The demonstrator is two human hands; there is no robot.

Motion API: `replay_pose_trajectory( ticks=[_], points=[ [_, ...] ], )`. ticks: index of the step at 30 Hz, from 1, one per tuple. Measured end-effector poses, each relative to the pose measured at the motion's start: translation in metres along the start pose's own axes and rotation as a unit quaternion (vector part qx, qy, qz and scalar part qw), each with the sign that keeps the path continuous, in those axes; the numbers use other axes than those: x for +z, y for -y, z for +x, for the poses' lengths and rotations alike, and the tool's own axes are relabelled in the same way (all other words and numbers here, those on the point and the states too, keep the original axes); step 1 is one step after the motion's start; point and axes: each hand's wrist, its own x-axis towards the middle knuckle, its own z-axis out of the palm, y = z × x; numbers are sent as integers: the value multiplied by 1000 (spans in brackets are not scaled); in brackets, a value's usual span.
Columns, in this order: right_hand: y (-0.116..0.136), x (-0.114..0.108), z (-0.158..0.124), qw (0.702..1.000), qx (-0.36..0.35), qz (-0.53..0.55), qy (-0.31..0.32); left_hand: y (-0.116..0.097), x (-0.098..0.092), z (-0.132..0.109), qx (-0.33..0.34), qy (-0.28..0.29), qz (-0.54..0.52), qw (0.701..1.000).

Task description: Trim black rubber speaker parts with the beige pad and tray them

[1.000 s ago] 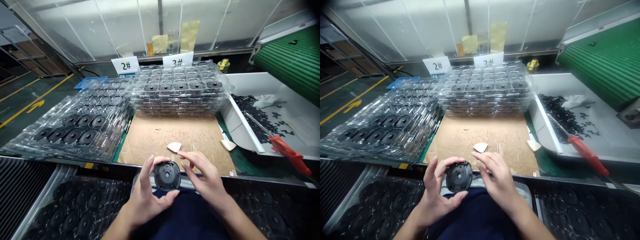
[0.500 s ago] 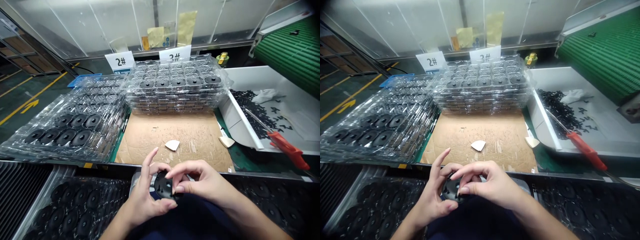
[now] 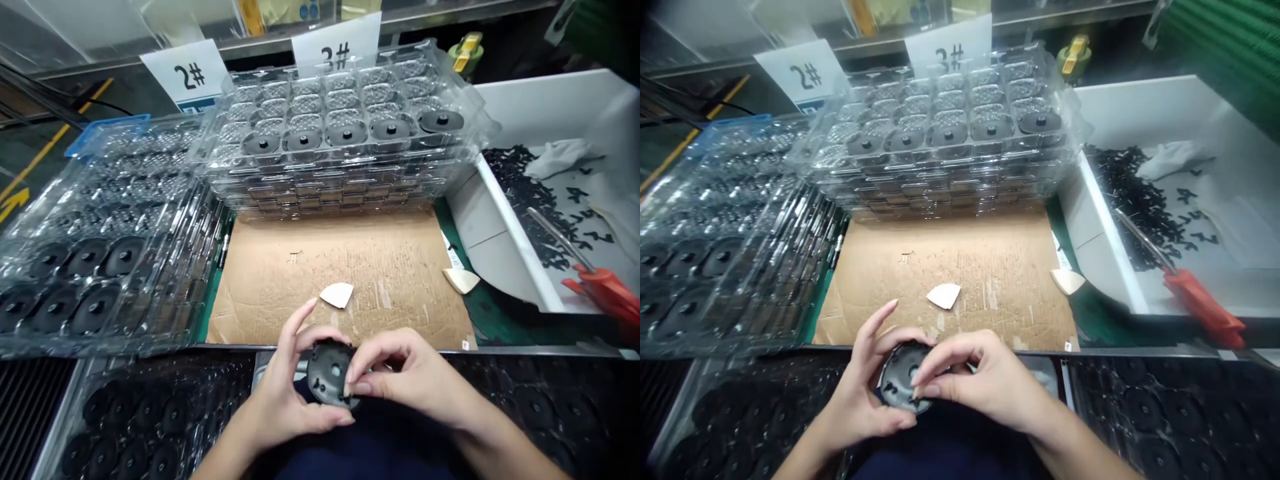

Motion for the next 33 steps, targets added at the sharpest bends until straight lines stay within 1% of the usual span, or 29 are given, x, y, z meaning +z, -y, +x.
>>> replay_pose_trajectory(
  ticks=[5, 10, 12, 14, 16, 20, 23, 25, 29, 33],
  points=[
    [-7, -6, -11, 991, -33, -45, -122, 5, 3, 19, 27, 6, 37, 999],
    [-15, -18, -25, 977, -81, -41, -192, 7, 12, 33, 43, 11, 80, 996],
    [-16, -23, -27, 970, -93, -65, -216, 6, 15, 38, 46, 18, 92, 995],
    [-14, -26, -29, 966, -100, -102, -215, 5, 19, 43, 50, 27, 95, 994],
    [-10, -29, -30, 969, -106, -116, -193, 4, 23, 48, 53, 35, 95, 993],
    [-4, -36, -33, 976, -130, -82, -151, -1, 30, 54, 33, 57, 83, 994],
    [-3, -41, -37, 976, -151, -87, -133, -3, 36, 57, 11, 82, 60, 995],
    [-4, -44, -40, 975, -155, -84, -138, -3, 39, 58, 9, 89, 45, 995],
    [-9, -49, -46, 975, -144, -43, -167, -1, 44, 61, 31, 75, 20, 996],
    [-10, -52, -47, 976, -135, -17, -167, -2, 45, 64, 28, 83, 29, 996]
  ],
)
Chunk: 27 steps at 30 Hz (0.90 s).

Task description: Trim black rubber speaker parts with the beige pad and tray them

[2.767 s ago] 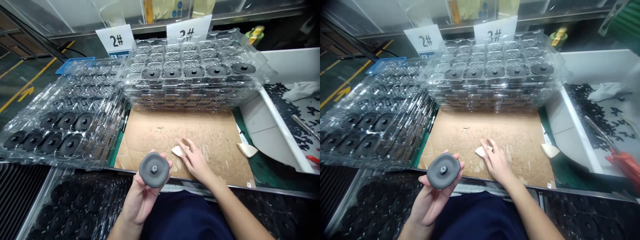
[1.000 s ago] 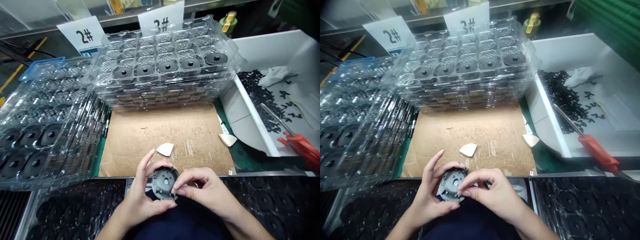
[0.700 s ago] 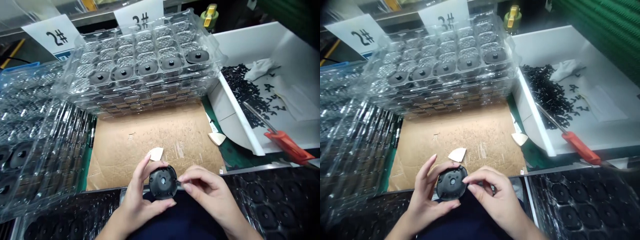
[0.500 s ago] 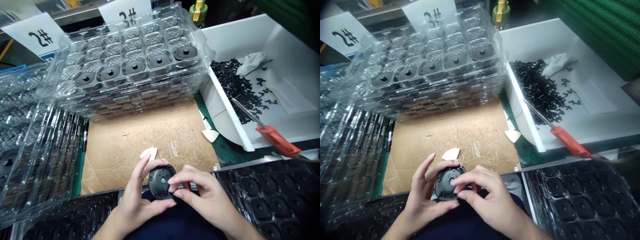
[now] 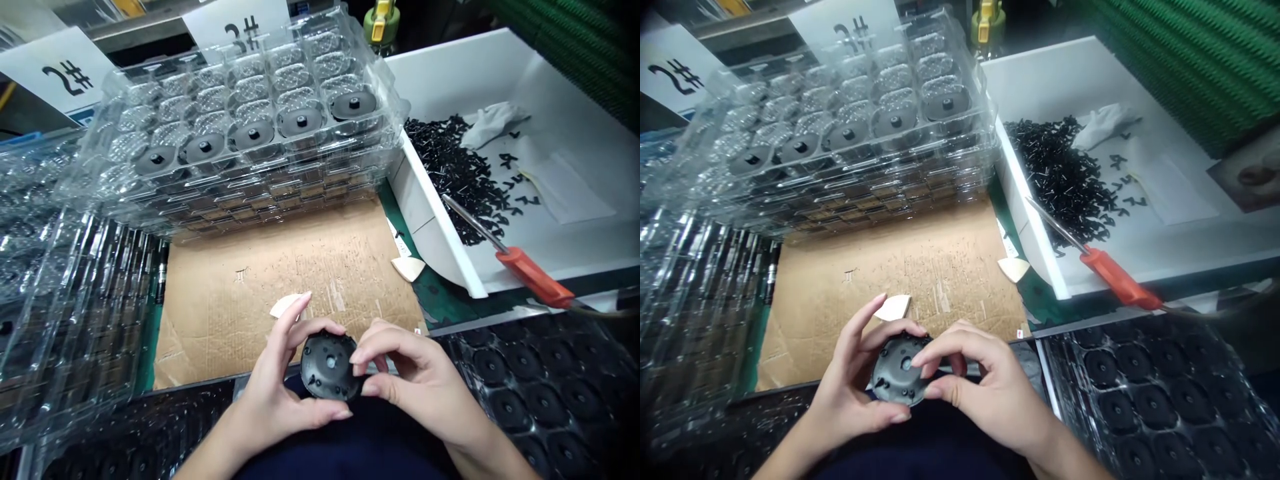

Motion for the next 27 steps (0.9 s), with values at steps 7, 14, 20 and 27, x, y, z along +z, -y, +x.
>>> replay_pose_trajectory(
  ticks=[7, 14, 20, 27],
  points=[
    [9, 2, 10, 996, 55, 0, 68, -3, -3, 0, -18, 14, -7, 1000],
    [14, 5, 22, 987, 99, -4, 123, -4, -10, -8, -37, 36, -38, 998],
    [22, 10, 27, 978, 101, -14, 183, -6, -12, -12, -50, 44, -37, 997],
    [17, 12, 18, 980, 147, -4, 137, -5, -9, -17, -14, 15, 0, 1000]
  ],
)
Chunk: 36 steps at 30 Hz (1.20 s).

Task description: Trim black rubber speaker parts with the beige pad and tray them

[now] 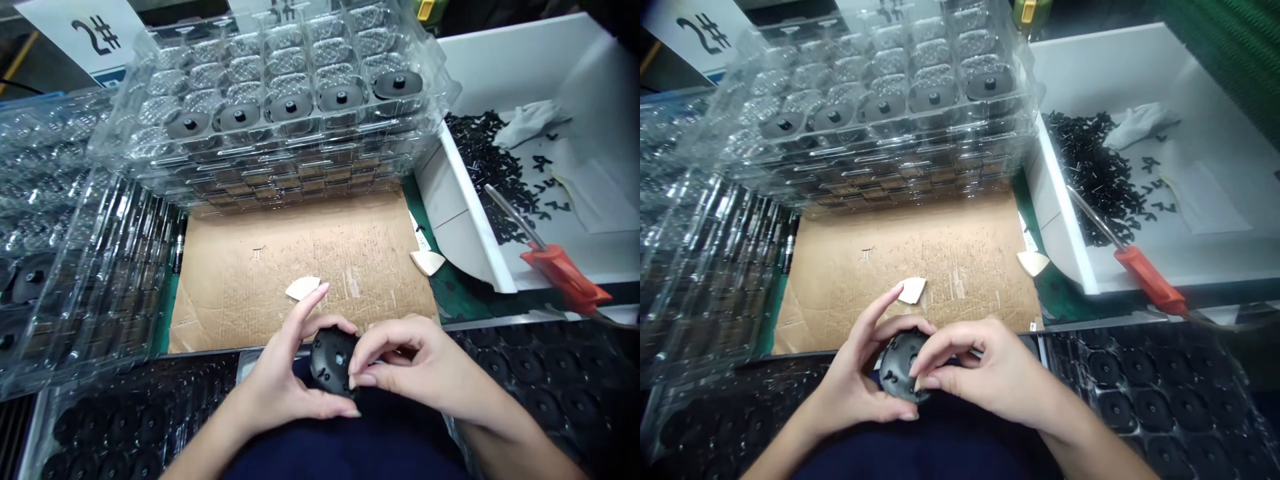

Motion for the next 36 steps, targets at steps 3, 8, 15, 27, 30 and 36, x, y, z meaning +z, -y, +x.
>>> replay_pose_trajectory(
  ticks=[3, 8, 15, 27, 30, 36],
  points=[
    [-3, 2, -4, 999, -4, -29, -32, -1, 1, -1, 22, -15, 9, 1000],
    [-4, 4, -7, 988, -62, -120, -76, -2, -2, -6, 60, -55, 45, 996],
    [0, 13, -4, 975, -130, -161, -86, -1, -4, -10, 104, -96, 112, 984],
    [-4, 23, -1, 967, -93, -188, -143, 6, -8, -11, 217, -141, 283, 924],
    [-3, 26, 0, 969, -81, -182, -148, 5, -6, -12, 229, -138, 310, 912],
    [-9, 27, 0, 977, -63, -117, -170, 2, -5, -11, 249, -149, 355, 889]
  ],
)
